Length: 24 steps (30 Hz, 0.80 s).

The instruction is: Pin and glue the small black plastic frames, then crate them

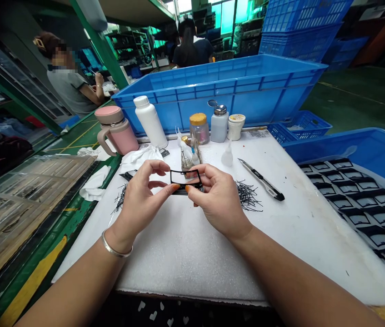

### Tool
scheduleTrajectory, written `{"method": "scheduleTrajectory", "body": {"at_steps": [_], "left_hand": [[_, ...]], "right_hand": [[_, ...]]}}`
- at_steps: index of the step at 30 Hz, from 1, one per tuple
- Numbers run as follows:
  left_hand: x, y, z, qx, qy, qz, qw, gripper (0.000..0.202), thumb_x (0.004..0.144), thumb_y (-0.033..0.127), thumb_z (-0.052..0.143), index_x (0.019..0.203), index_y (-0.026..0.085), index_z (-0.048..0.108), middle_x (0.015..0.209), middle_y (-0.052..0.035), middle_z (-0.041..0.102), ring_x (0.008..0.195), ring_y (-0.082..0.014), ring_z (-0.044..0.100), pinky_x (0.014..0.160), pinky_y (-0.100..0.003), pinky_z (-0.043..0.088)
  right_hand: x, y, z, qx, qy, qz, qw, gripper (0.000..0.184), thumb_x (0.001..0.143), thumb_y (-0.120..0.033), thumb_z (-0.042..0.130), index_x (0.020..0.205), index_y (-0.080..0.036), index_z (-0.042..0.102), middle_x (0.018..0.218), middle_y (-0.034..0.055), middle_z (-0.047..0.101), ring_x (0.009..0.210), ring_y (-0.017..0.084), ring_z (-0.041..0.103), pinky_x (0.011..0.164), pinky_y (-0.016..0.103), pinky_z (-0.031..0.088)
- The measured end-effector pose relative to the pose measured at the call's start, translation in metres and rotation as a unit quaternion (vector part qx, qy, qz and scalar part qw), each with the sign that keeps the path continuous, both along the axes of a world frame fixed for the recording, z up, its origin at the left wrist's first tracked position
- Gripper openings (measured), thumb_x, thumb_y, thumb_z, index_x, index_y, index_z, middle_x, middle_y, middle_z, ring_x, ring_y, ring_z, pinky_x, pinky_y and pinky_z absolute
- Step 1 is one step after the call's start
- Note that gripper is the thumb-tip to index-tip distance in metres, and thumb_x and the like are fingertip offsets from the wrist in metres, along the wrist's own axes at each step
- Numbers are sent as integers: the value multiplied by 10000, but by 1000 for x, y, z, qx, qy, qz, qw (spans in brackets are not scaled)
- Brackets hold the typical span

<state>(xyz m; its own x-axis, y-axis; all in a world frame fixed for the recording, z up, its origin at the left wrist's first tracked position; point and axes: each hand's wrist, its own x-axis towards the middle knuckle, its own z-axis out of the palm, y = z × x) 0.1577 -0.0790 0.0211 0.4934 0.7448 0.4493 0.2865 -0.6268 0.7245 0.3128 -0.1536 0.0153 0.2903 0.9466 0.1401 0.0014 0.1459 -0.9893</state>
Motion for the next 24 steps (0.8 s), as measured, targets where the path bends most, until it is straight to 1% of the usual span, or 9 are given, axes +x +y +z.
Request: {"method": "scheduleTrajectory", "body": {"at_steps": [1,2,4,5,7,12,15,19,24], "left_hand": [[0,3,-1,-61,-23,-16,998,349,779,247,685,1099,211,550,999,-48,609,921,-178,569,667,-262,527],[0,5,-2,-125,-40,-39,991,354,780,261,686,1103,201,555,949,-45,621,877,-171,584,657,-257,527],[0,9,-3,-239,-63,-93,965,272,795,288,673,1027,163,607,834,-36,635,759,-147,600,638,-248,520],[-1,10,-4,-279,-73,-113,951,227,798,300,673,960,146,633,794,-33,636,709,-133,596,627,-242,515],[-2,11,-3,-317,-90,-127,936,191,786,311,691,836,131,654,761,-26,633,662,-112,581,610,-227,501],[-3,11,-1,-331,-107,-121,930,191,766,311,720,794,134,654,733,-15,626,654,-108,574,599,-222,485],[-4,11,0,-332,-115,-112,930,191,758,308,725,779,136,646,732,-13,627,646,-108,570,599,-227,485],[-5,10,0,-317,-113,-104,936,195,758,310,723,770,136,638,720,-18,641,628,-113,581,589,-229,479],[-4,8,0,-301,-110,-98,942,168,766,280,715,764,133,634,674,-14,639,609,-110,576,573,-220,464]], "right_hand": [[0,0,1,-1,1,1,1000,223,736,-143,656,953,-160,606,865,37,681,595,106,563,451,191,461],[-1,0,1,-3,1,4,1000,221,738,-148,658,953,-159,605,847,36,680,591,107,562,451,191,460],[-1,0,2,-8,2,11,1000,223,739,-152,662,954,-159,603,822,33,680,594,111,564,453,192,459],[-1,0,2,-10,3,15,1000,227,738,-153,665,956,-159,603,817,32,679,601,115,568,455,192,458],[-1,0,2,-12,9,22,1000,237,738,-157,673,965,-160,603,814,28,677,610,116,571,463,195,458],[6,2,-1,-42,8,55,998,192,777,-220,677,950,-157,621,697,2,658,543,98,563,507,207,462],[9,3,-3,-63,5,82,995,198,798,-273,678,956,-158,644,642,12,662,575,129,613,528,216,468],[9,3,-4,-65,18,98,993,198,803,-294,676,943,-154,661,675,37,685,613,155,649,528,223,474],[7,3,-3,-60,30,89,994,135,804,-255,667,895,-156,653,684,26,685,595,131,639,527,205,474]]}}
